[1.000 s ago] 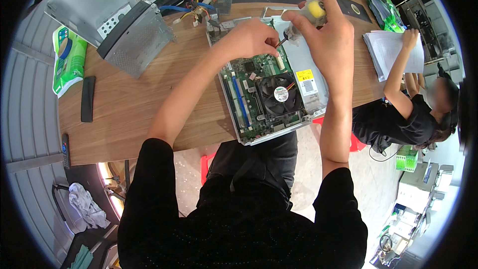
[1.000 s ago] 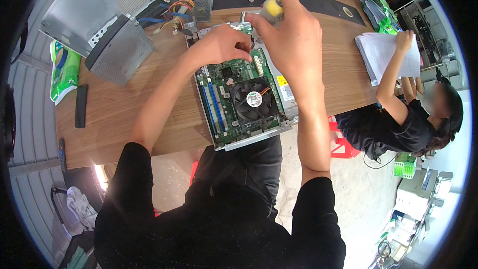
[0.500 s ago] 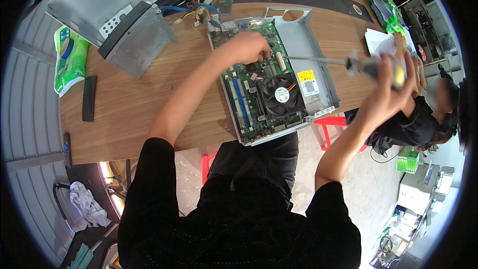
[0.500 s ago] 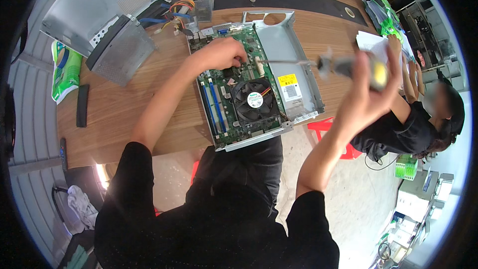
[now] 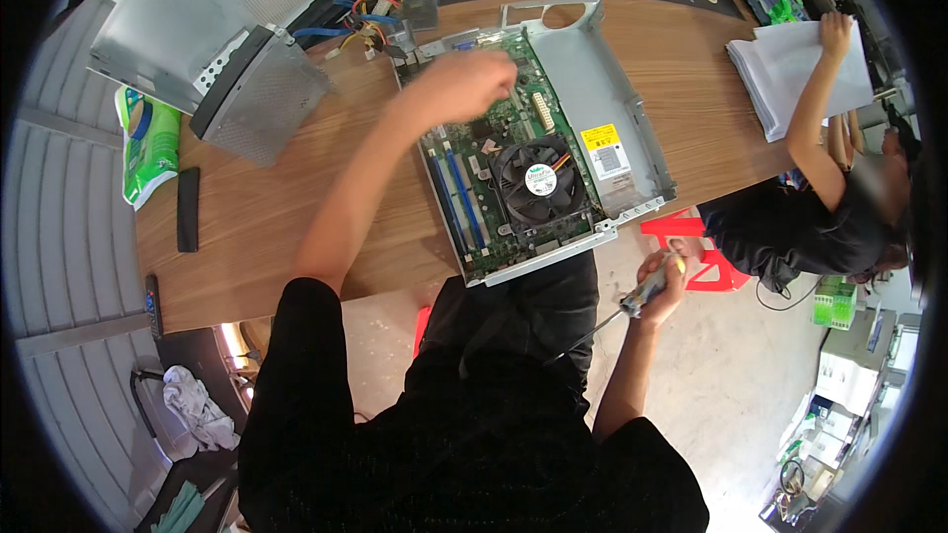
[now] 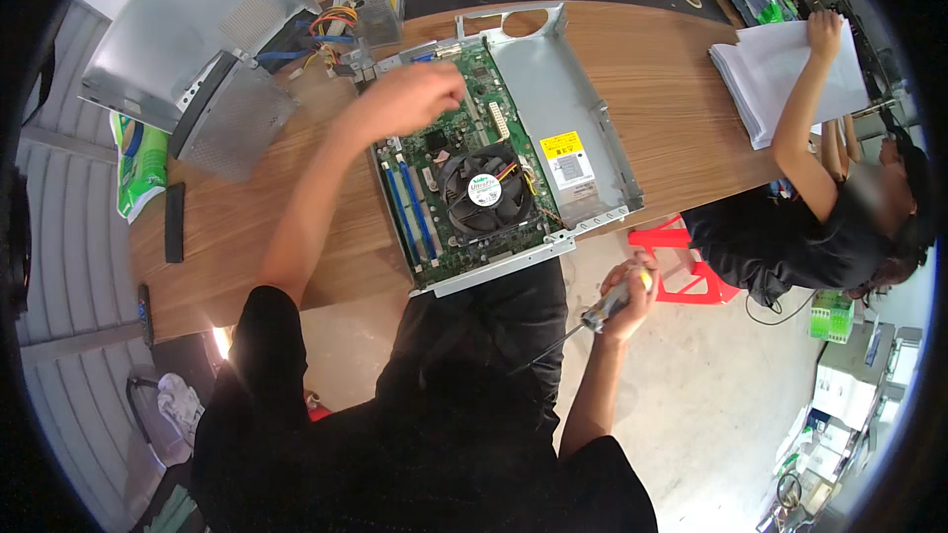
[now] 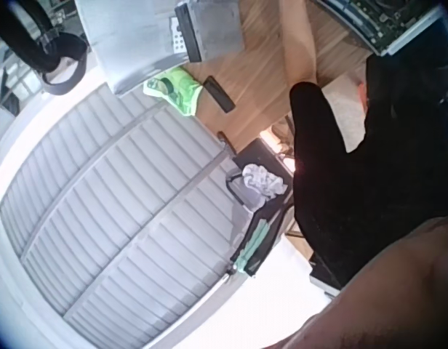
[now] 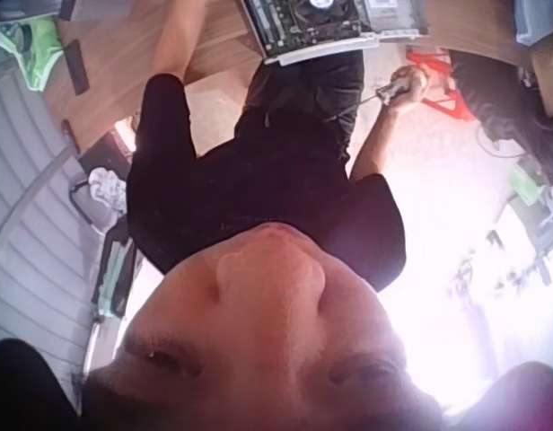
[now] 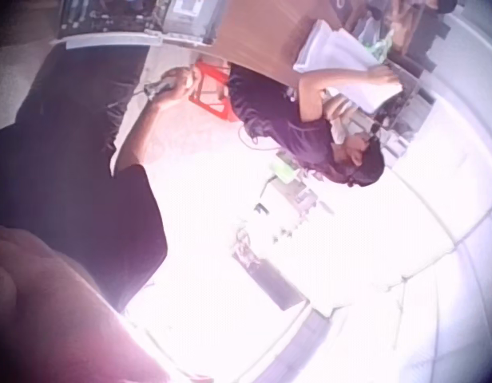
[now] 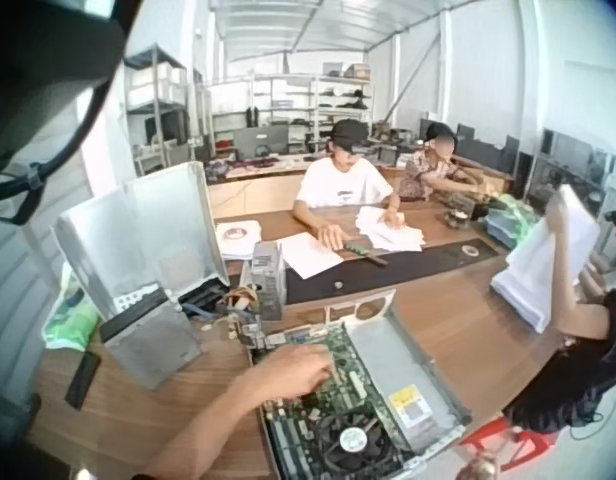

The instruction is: The person disassembles a computer by disconnecting cables from the motherboard, removing the power supply unit and the optical drive, and then using a screwdriver to remove screws from the case and internal components.

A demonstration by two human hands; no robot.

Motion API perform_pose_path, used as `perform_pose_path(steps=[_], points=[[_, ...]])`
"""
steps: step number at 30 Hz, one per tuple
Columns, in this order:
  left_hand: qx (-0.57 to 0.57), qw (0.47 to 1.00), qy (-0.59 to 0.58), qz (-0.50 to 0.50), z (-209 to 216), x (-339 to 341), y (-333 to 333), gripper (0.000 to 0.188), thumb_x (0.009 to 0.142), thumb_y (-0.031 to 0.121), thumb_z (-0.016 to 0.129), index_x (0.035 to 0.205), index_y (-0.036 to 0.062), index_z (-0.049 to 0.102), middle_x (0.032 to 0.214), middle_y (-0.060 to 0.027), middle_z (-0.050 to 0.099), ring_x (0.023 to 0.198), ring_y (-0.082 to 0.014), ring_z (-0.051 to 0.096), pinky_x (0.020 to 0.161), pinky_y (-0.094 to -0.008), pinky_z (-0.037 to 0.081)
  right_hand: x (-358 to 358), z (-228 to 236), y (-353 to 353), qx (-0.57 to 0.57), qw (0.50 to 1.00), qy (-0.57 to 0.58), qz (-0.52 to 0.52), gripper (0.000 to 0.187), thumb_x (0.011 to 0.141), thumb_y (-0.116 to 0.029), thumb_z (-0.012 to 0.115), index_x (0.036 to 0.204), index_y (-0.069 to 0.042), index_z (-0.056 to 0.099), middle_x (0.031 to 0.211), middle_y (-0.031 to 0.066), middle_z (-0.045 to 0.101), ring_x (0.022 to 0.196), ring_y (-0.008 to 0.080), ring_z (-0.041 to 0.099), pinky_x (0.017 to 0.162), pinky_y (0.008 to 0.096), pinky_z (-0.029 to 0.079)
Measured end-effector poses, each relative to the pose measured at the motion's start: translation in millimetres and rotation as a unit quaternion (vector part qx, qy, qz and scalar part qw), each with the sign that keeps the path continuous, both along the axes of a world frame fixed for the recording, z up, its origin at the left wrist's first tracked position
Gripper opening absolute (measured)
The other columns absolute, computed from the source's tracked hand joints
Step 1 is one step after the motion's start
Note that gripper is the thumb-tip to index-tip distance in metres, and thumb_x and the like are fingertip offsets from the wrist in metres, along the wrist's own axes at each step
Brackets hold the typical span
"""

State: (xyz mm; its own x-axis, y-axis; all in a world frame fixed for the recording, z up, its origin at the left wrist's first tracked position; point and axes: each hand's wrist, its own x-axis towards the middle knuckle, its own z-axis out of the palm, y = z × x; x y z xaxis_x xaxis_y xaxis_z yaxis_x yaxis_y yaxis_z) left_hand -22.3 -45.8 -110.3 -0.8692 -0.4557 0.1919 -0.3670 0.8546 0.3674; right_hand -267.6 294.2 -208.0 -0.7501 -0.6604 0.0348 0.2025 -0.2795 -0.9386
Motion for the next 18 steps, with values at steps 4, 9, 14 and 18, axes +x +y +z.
perform_pose_path(steps=[4,9,14,18], points=[[0.028,0.991,0.108,0.071,53.8,51.8,12.4,0.011,0.089,0.011,0.068,0.095,0.0037,0.063,0.094,-0.0104,0.064,0.086,-0.0303,0.063,0.075,-0.0396,0.049,28.1,-27.2,-9.7,0.031,0.998,-0.059,0.003,0.025,0.091,-0.015,0.062,0.112,-0.004,0.054,0.07,0.0063,0.056,0.057,0.0133,0.053,0.049,0.0255,0.045],[0.016,0.983,0.045,0.177,48.7,115.3,63.4,0.012,0.086,0.008,0.07,0.095,0.0031,0.064,0.09,-0.0113,0.063,0.082,-0.0313,0.062,0.072,-0.0391,0.049,50.4,-44.4,-27.1,0.083,0.988,-0.098,0.082,0.019,0.092,-0.016,0.062,0.106,-0.005,0.055,0.072,0.0058,0.058,0.058,0.0132,0.055,0.051,0.0258,0.048],[0.079,0.963,-0.038,0.256,17.8,144.1,120.8,0.009,0.085,0.014,0.069,0.089,0.0062,0.066,0.093,-0.0106,0.064,0.086,-0.0342,0.063,0.072,-0.0441,0.05,44.7,-54.8,-31.6,0.075,0.986,-0.105,0.103,0.01,0.093,-0.012,0.06,0.098,-0.007,0.052,0.073,0.0065,0.058,0.06,0.0139,0.057,0.053,0.0273,0.05],[0.056,0.959,-0.05,0.275,-13.9,146.4,139.4,0.01,0.085,0.011,0.07,0.091,0.0048,0.066,0.092,-0.0109,0.065,0.084,-0.0335,0.064,0.073,-0.0422,0.05,42.7,-58.2,-30.8,0.069,0.986,-0.103,0.111,0.009,0.094,-0.011,0.059,0.097,-0.006,0.052,0.074,0.007,0.058,0.063,0.014,0.057,0.054,0.0276,0.05]])
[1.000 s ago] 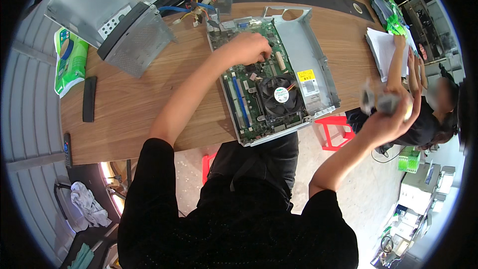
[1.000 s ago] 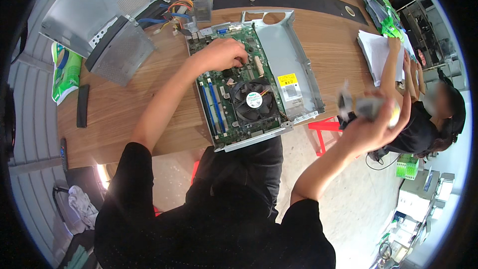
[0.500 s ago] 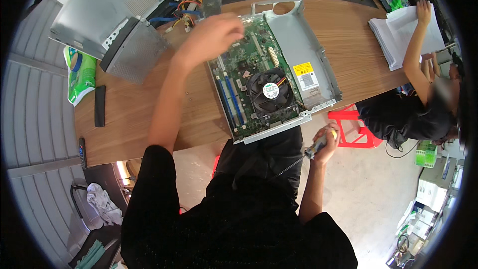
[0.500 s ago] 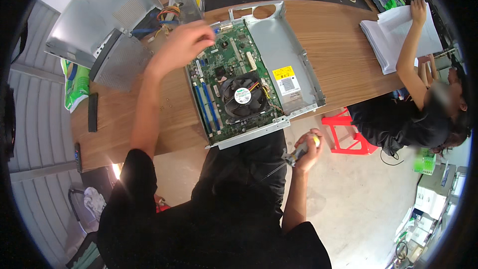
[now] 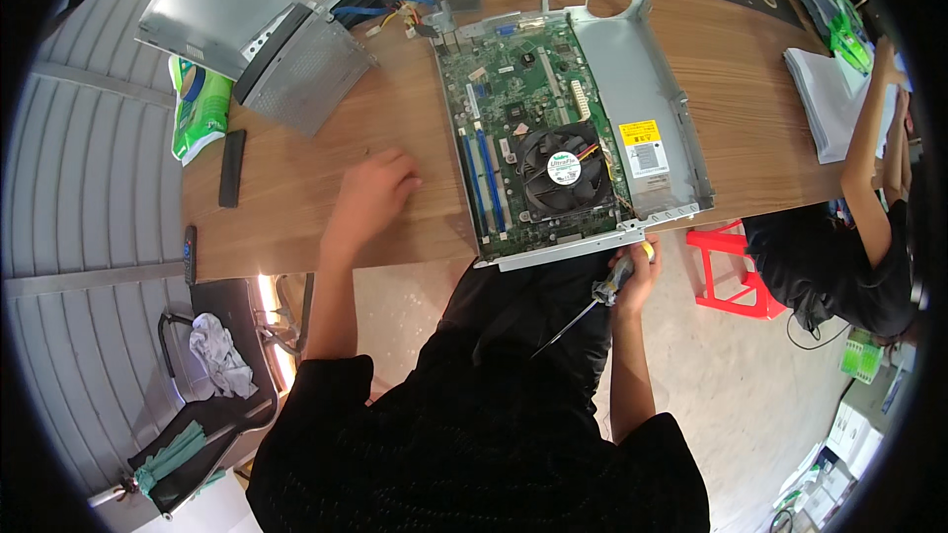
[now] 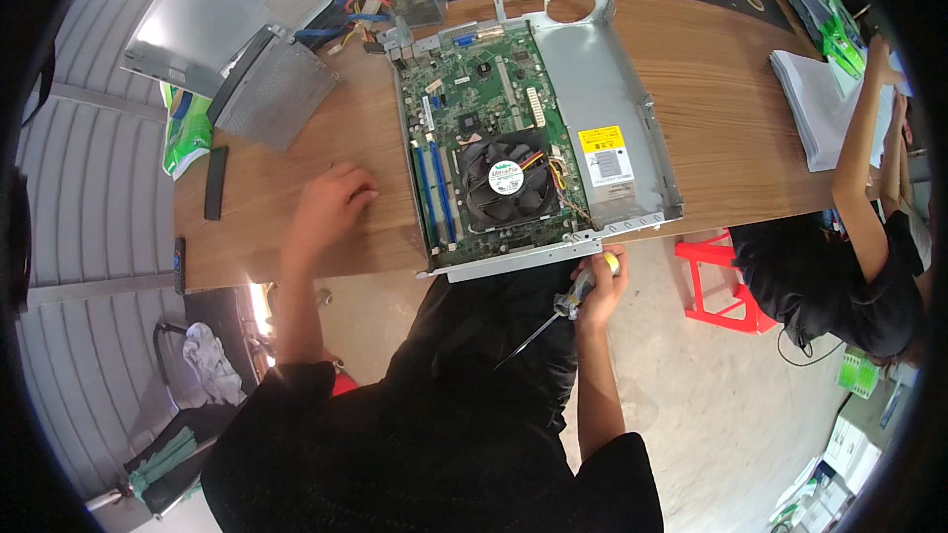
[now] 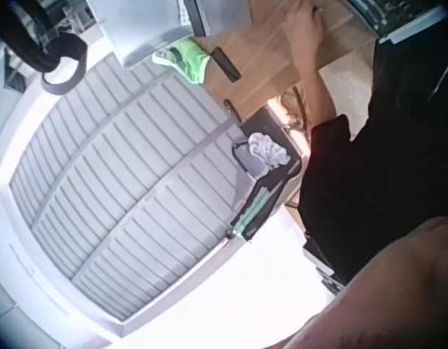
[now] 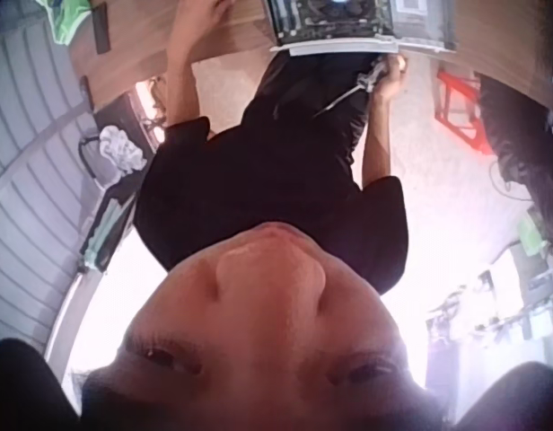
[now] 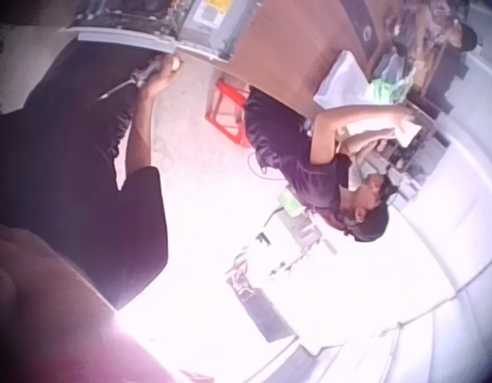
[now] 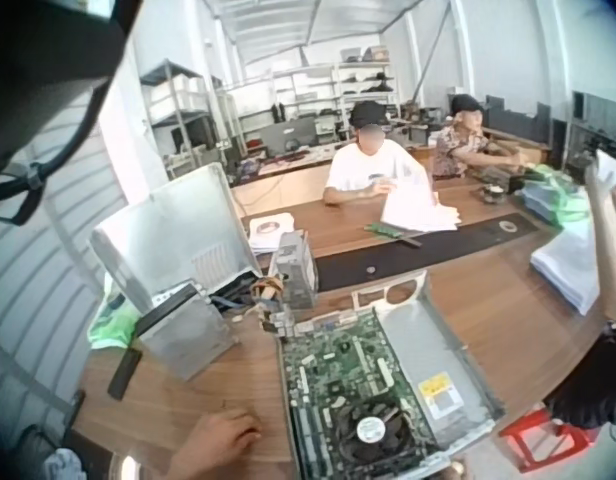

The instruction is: The person disassembles a computer by disconnecting cables from the motherboard, removing the power supply unit and the optical drive, and then using a screwdriver to remove screws from the case and internal components.

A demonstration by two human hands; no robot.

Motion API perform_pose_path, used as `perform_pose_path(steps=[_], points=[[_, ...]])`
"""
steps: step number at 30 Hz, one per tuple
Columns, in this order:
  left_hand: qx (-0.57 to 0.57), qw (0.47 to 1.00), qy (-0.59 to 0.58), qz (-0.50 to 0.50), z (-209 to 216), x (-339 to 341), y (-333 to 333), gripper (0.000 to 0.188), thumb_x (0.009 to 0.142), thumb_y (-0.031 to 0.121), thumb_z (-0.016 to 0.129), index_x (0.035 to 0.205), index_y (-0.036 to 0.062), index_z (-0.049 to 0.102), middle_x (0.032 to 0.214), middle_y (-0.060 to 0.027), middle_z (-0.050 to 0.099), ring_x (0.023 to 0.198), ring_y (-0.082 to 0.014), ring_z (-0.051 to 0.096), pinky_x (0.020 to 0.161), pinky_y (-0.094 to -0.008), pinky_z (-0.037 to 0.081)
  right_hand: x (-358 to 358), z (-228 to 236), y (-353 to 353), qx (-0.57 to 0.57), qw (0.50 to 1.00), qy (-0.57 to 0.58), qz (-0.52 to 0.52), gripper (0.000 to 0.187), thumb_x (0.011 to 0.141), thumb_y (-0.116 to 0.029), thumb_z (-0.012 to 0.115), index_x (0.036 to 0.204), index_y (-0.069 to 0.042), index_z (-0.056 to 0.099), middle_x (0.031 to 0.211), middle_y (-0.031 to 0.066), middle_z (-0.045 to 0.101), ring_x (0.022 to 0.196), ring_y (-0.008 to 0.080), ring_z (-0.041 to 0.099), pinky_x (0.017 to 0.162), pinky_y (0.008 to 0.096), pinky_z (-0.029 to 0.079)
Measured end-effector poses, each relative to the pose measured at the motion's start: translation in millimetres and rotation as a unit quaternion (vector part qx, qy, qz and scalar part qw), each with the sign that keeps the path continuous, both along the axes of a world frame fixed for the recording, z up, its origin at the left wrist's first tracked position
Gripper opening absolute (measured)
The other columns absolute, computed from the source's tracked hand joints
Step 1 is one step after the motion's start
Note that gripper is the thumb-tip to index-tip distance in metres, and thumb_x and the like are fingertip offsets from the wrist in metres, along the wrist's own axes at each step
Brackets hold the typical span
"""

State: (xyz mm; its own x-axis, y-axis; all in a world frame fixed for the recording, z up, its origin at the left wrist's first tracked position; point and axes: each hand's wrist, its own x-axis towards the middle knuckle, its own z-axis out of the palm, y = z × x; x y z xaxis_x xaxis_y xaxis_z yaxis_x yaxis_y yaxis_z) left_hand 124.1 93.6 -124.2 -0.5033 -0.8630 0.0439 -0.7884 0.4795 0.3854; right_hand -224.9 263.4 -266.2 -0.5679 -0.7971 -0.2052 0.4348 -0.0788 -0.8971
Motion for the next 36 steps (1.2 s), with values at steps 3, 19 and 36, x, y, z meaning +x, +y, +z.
perform_pose_path(steps=[3,19,36], points=[[-0.032,0.999,-0.009,-0.002,-6.8,-1.9,1.8,0.009,0.086,0.012,0.07,0.091,0.0062,0.066,0.092,-0.0103,0.065,0.086,-0.0336,0.064,0.074,-0.0429,0.051,-0.4,0.3,0.7,-0.001,1.0,0.001,-0.006,0.009,0.094,-0.01,0.059,0.098,-0.006,0.052,0.074,0.0072,0.058,0.063,0.0141,0.057,0.054,0.0277,0.05],[-0.102,0.989,-0.046,0.095,1.4,-14.0,8.0,0.012,0.089,0.017,0.068,0.096,0.0083,0.066,0.094,-0.0098,0.064,0.082,-0.0342,0.065,0.065,-0.0452,0.052,5.6,28.5,14.7,-0.055,0.994,-0.036,0.086,0.036,0.09,-0.021,0.07,0.115,-0.006,0.049,0.082,0.0094,0.06,0.07,0.0169,0.059,0.062,0.0296,0.05],[0.053,0.903,0.293,-0.309,60.5,-223.5,-84.8,0.017,0.091,0.01,0.07,0.105,0.0006,0.071,0.09,-0.0109,0.069,0.079,-0.0194,0.066,0.071,-0.0308,0.052,-64.0,246.1,-132.6,-0.36,0.93,0.048,-0.062,0.05,0.096,-0.049,0.064,0.115,-0.005,0.05,0.076,0.0005,0.049,0.054,0.0119,0.048,0.049,0.0292,0.042]])
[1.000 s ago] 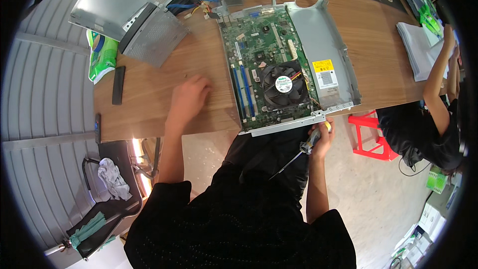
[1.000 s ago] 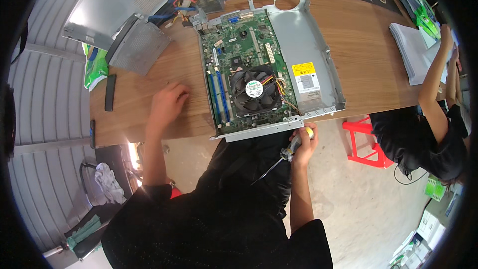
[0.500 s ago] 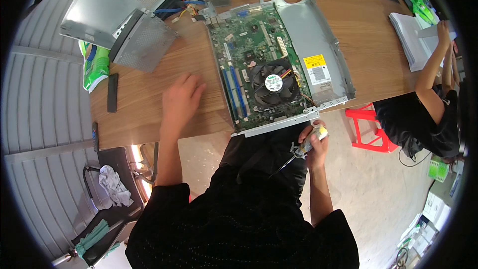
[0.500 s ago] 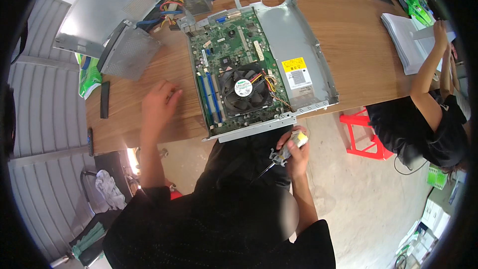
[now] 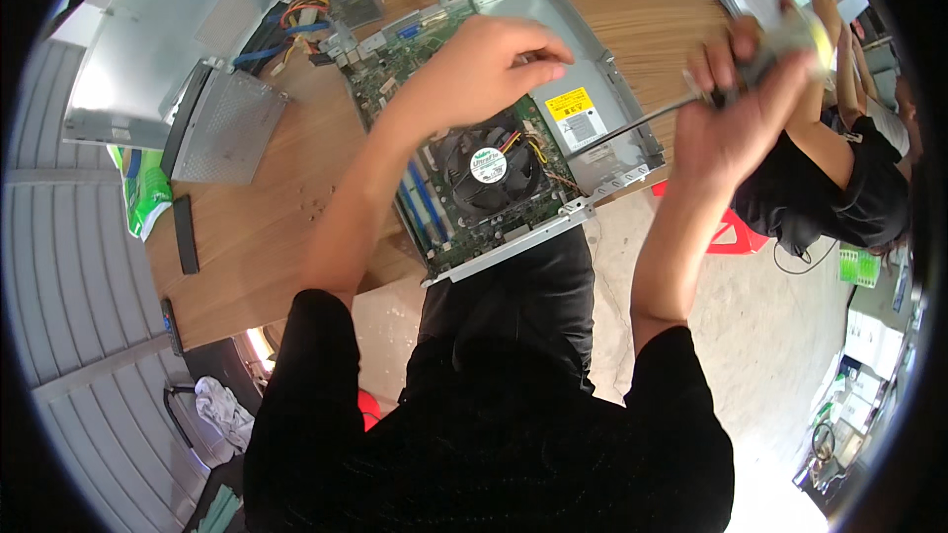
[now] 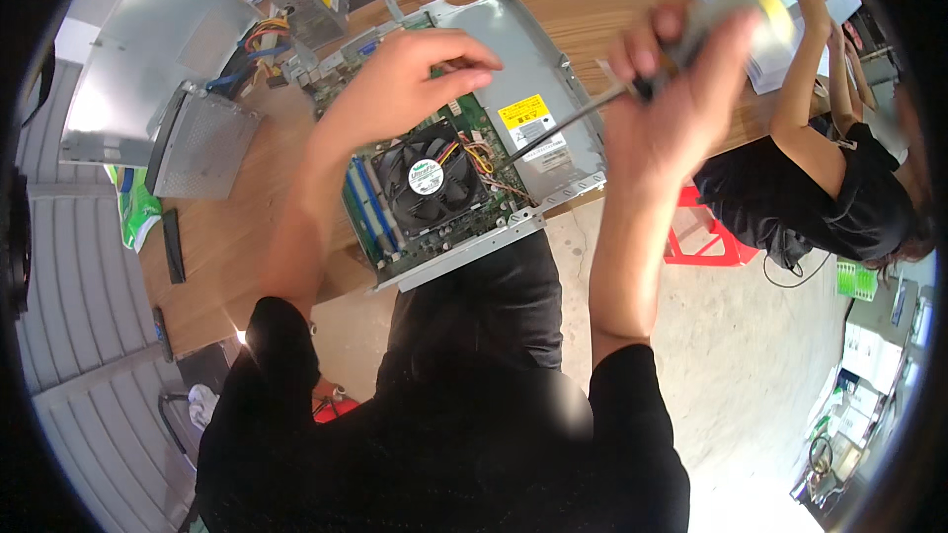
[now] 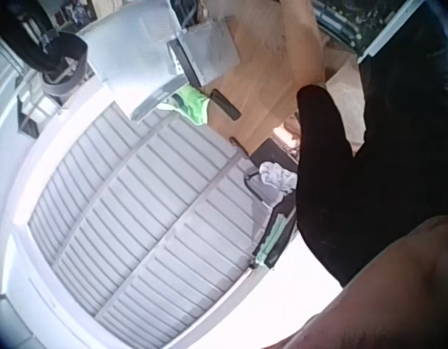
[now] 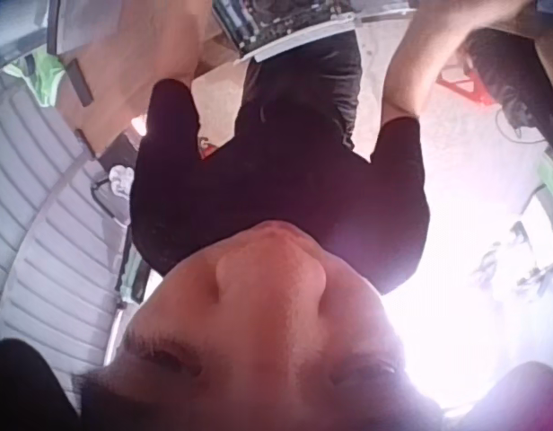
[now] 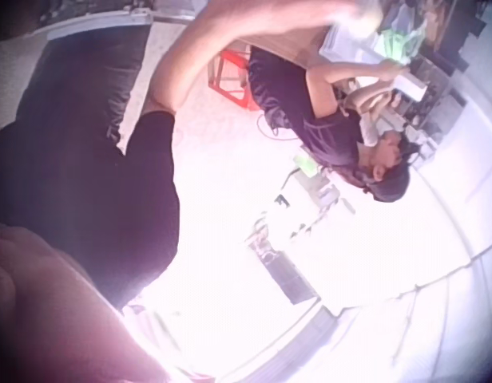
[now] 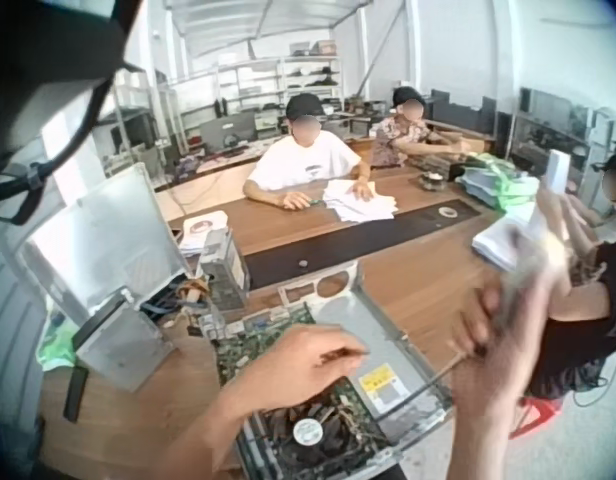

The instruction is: The person disassembles a computer by disconnecting cables from the motherboard, removing the power supply unit and the optical drive, and then using a screwdriver to remove screws from the case and internal components.

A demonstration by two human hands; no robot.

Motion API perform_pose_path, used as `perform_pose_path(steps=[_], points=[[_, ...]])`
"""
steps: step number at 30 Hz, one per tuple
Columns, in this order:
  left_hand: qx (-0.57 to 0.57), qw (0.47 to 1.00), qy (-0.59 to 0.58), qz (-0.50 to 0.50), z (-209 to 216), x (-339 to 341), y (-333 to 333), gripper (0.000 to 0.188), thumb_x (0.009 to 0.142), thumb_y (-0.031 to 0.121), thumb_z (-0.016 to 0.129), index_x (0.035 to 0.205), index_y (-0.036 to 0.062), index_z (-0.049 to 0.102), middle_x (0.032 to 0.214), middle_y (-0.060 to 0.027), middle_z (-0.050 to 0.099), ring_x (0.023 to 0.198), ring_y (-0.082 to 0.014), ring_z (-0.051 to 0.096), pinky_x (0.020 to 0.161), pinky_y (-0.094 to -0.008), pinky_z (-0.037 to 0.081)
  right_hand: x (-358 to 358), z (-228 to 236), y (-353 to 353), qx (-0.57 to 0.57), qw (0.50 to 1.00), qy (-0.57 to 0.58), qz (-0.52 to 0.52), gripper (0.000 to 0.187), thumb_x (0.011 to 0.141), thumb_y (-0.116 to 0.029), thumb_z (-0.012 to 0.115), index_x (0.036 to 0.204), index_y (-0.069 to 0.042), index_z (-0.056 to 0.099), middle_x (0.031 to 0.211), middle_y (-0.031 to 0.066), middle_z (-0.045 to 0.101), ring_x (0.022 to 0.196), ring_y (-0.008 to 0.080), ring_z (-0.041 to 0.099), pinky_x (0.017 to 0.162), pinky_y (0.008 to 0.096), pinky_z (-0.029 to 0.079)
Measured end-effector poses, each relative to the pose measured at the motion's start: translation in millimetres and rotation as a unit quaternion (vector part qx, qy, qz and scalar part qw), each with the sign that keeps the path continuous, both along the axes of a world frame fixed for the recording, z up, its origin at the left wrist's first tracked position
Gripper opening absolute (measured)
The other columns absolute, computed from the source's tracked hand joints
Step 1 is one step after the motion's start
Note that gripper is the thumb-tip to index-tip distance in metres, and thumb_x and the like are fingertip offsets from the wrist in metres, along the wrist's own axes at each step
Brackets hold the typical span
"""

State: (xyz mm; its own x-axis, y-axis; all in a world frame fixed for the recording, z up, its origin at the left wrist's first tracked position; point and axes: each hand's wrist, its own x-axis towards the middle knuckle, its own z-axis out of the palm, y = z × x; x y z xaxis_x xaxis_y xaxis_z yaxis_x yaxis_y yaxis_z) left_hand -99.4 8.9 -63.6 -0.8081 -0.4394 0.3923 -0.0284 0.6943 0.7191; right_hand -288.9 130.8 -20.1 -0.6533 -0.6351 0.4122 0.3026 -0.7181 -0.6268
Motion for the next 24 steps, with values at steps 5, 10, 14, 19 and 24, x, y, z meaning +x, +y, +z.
perform_pose_path(steps=[5,10,14,19,24], points=[[0.058,0.992,-0.11,-0.016,-32.0,-25.8,-23.1,0.019,0.09,0.007,0.07,0.107,-0.0016,0.071,0.095,-0.0106,0.074,0.082,-0.0151,0.067,0.074,-0.0304,0.052,21.4,-2.8,-49.9,0.009,0.984,0.079,-0.161,0.03,0.103,-0.037,0.055,0.1,-0.01,0.043,0.074,0.007,0.049,0.053,0.0157,0.044,0.047,0.0297,0.035],[0.094,0.985,-0.117,-0.082,-41.5,-13.1,-34.4,0.019,0.089,0.006,0.07,0.107,0.0,0.072,0.093,-0.0114,0.074,0.082,-0.0165,0.067,0.075,-0.0325,0.053,47.0,-25.3,-65.6,-0.02,0.985,0.143,-0.093,0.036,0.098,-0.028,0.066,0.118,-0.002,0.049,0.075,0.0022,0.055,0.054,0.0068,0.048,0.049,0.0214,0.039],[0.067,0.98,-0.156,-0.107,-28.1,-8.2,-37.9,0.02,0.086,0.008,0.072,0.105,0.0008,0.072,0.09,-0.0131,0.074,0.082,-0.0199,0.069,0.075,-0.034,0.053,47.8,-42.3,-77.0,0.039,0.966,0.209,-0.149,0.03,0.101,-0.029,0.06,0.096,-0.005,0.043,0.071,0.0084,0.051,0.048,0.0153,0.048,0.043,0.0303,0.039],[0.046,0.981,-0.166,-0.092,-31.4,-5.3,-41.1,0.02,0.085,0.01,0.073,0.101,-0.0003,0.072,0.088,-0.0141,0.074,0.08,-0.0245,0.07,0.075,-0.0364,0.053,59.2,-46.8,-81.2,0.03,0.965,0.229,-0.127,0.032,0.101,-0.026,0.06,0.113,0.0,0.046,0.072,0.0078,0.051,0.048,0.0146,0.048,0.044,0.0292,0.039],[0.027,0.978,-0.19,-0.088,-26.3,-3.9,-38.2,0.02,0.085,0.011,0.072,0.102,-0.0004,0.072,0.088,-0.0142,0.074,0.081,-0.0275,0.07,0.077,-0.0368,0.053,63.8,-48.4,-79.5,0.042,0.957,0.256,-0.129,0.047,0.1,-0.026,0.061,0.133,0.003,0.043,0.072,0.0068,0.051,0.048,0.0144,0.048,0.044,0.0287,0.038]])
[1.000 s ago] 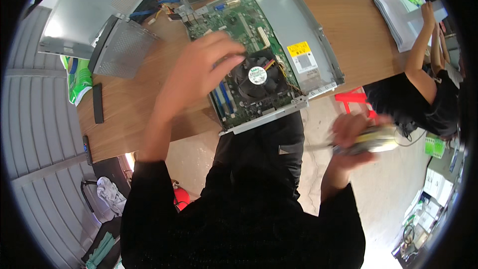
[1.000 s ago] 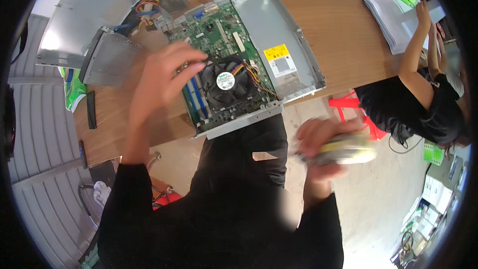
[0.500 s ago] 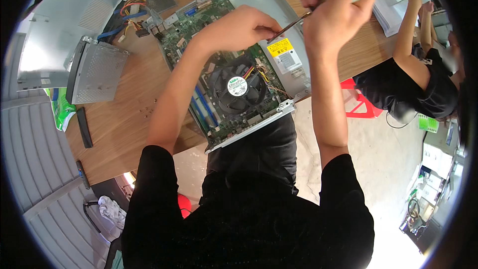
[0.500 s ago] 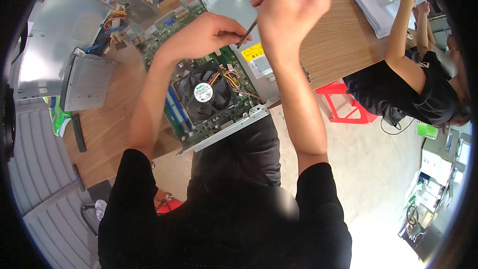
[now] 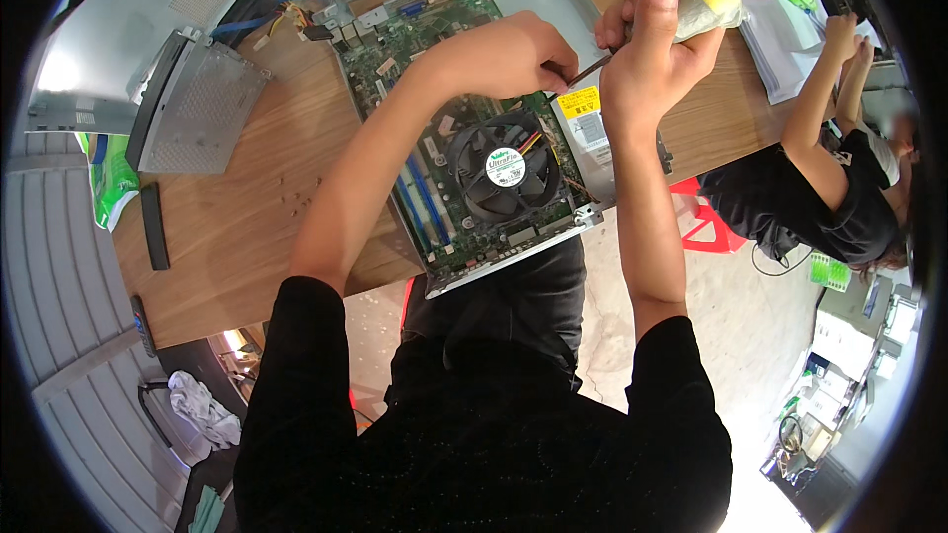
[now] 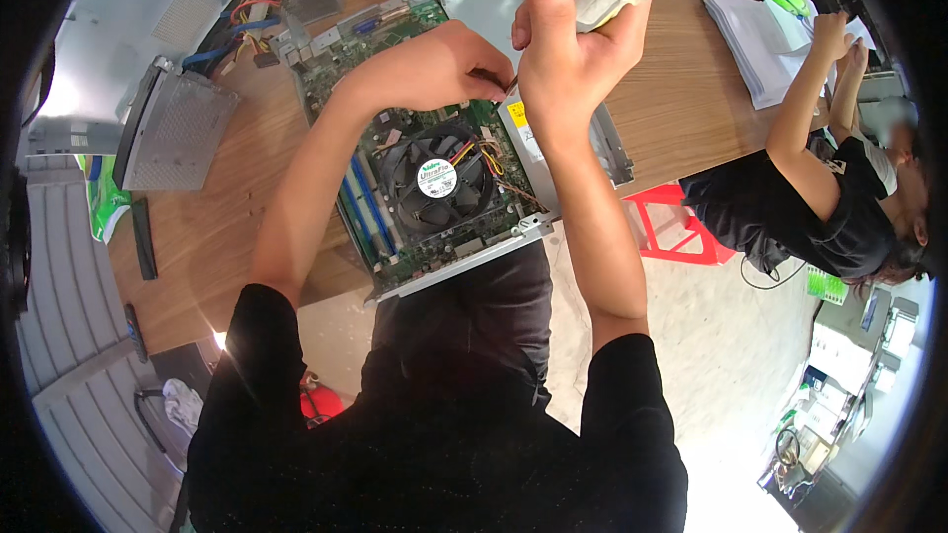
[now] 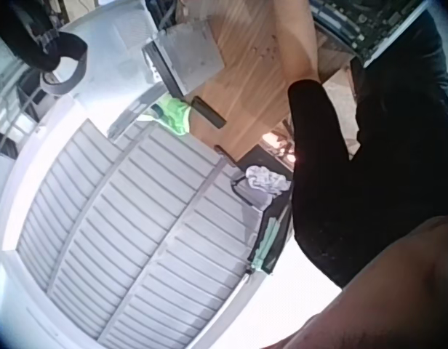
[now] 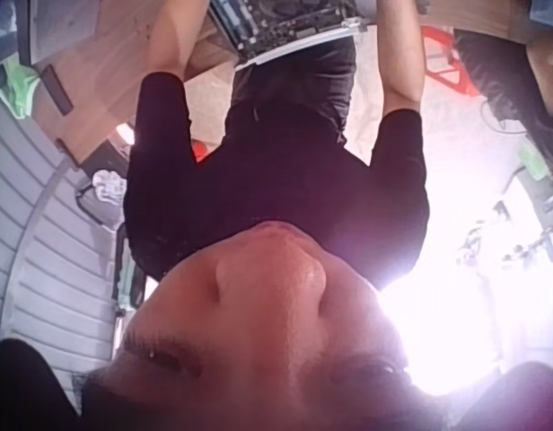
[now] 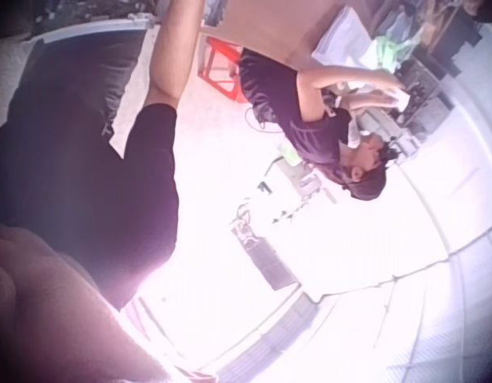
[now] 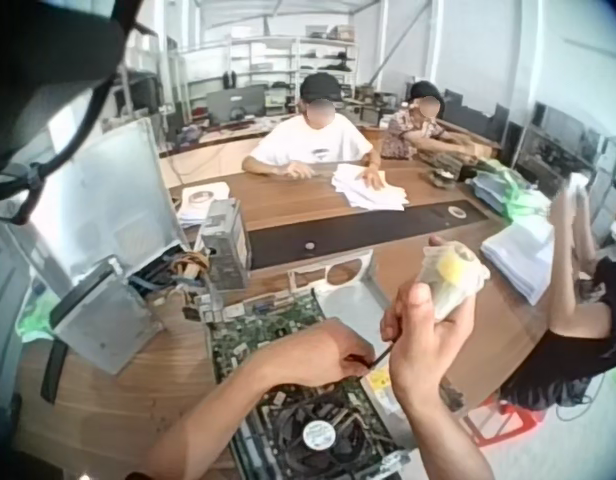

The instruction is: The person disassembles a computer by disconnecting cables from the motherboard, removing the power supply unit and the optical drive, and then using a screwdriver to remove screws from the case and internal components.

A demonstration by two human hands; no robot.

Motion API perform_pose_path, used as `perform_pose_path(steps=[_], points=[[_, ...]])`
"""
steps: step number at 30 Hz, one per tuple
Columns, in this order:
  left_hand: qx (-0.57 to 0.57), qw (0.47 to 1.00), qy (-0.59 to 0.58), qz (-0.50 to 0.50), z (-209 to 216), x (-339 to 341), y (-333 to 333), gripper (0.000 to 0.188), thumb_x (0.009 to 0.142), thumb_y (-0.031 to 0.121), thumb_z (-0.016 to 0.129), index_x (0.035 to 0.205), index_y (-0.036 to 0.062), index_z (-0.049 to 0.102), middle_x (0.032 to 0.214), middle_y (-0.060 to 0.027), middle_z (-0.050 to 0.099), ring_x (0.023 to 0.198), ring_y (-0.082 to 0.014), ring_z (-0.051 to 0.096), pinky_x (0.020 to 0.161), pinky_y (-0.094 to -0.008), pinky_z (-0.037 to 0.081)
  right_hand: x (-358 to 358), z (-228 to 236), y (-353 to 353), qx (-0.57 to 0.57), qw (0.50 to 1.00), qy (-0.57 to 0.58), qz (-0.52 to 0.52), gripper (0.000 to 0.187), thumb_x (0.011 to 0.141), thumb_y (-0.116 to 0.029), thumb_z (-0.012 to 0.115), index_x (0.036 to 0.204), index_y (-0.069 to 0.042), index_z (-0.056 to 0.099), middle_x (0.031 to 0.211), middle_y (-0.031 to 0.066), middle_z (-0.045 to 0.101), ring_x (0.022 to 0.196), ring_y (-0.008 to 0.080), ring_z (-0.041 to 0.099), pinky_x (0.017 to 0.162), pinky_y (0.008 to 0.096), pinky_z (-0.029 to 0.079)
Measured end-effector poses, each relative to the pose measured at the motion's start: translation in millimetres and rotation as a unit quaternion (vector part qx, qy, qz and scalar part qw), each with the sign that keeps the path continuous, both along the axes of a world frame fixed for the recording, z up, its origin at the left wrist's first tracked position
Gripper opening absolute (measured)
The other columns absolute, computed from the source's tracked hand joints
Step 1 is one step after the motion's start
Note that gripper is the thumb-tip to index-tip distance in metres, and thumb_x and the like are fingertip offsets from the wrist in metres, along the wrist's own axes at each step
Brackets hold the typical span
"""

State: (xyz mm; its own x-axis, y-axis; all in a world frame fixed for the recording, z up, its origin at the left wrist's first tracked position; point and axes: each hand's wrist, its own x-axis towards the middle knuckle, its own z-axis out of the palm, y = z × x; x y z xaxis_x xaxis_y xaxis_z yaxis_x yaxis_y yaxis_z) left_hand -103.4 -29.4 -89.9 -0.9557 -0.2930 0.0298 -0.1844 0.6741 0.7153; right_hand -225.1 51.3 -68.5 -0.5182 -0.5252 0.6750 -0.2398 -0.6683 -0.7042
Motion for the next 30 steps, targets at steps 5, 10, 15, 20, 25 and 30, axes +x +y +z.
perform_pose_path(steps=[5,10,15,20,25,30], points=[[0.003,1.0,-0.017,-0.011,-1.5,0.6,-1.0,0.023,0.086,0.013,0.072,0.105,-0.0005,0.072,0.091,-0.0148,0.074,0.087,-0.0278,0.071,0.081,-0.0369,0.053,1.5,-15.2,-2.6,-0.042,0.998,-0.001,0.039,0.034,0.091,-0.015,0.074,0.112,-0.001,0.051,0.076,0.0047,0.061,0.052,0.0084,0.055,0.045,0.0233,0.044],[0.034,0.999,0.004,-0.018,-12.4,2.5,-3.2,0.019,0.091,0.014,0.069,0.105,0.0023,0.072,0.089,-0.0146,0.073,0.085,-0.0286,0.07,0.08,-0.0376,0.053,-17.1,-19.1,-7.0,-0.049,0.955,0.108,0.271,0.044,0.099,-0.027,0.062,0.128,0.003,0.045,0.071,0.0055,0.051,0.049,0.0129,0.048,0.045,0.0288,0.039],[-0.001,0.999,-0.005,-0.043,-4.5,-1.1,0.9,0.018,0.094,0.015,0.065,0.107,0.0045,0.073,0.085,-0.0164,0.071,0.084,-0.0294,0.069,0.077,-0.0398,0.052,-12.8,-4.5,-6.0,0.014,0.988,0.152,0.039,0.045,0.1,-0.036,0.061,0.122,0.002,0.049,0.072,0.007,0.054,0.054,0.0129,0.051,0.05,0.028,0.041],[0.011,0.999,0.027,-0.034,-16.6,-0.8,-4.8,0.017,0.093,0.017,0.065,0.101,0.0037,0.073,0.083,-0.0186,0.069,0.072,-0.0308,0.062,0.069,-0.0406,0.047,29.9,60.2,15.1,0.096,0.995,0.033,-0.027,0.035,0.091,-0.016,0.073,0.115,-0.002,0.051,0.077,0.0028,0.056,0.058,0.0062,0.052,0.051,0.0213,0.042],[-0.02,0.997,0.069,-0.03,-34.7,3.2,-6.0,0.018,0.093,0.017,0.066,0.099,0.0013,0.072,0.085,-0.0196,0.069,0.074,-0.032,0.063,0.071,-0.0416,0.047,-1.7,31.7,9.5,0.17,0.968,0.157,0.096,0.036,0.087,-0.008,0.076,0.116,-0.001,0.056,0.095,0.0057,0.064,0.065,0.0073,0.058,0.055,0.0239,0.045],[-0.012,0.998,0.017,-0.065,-8.4,-0.2,-1.6,0.025,0.09,0.021,0.069,0.101,-0.0017,0.07,0.09,-0.0204,0.071,0.081,-0.0336,0.067,0.074,-0.0399,0.05,-31.0,46.8,10.6,0.06,0.827,-0.013,0.558,0.016,0.082,-0.013,0.065,0.084,0.001,0.058,0.064,0.007,0.056,0.052,0.0116,0.05,0.049,0.0257,0.038]])
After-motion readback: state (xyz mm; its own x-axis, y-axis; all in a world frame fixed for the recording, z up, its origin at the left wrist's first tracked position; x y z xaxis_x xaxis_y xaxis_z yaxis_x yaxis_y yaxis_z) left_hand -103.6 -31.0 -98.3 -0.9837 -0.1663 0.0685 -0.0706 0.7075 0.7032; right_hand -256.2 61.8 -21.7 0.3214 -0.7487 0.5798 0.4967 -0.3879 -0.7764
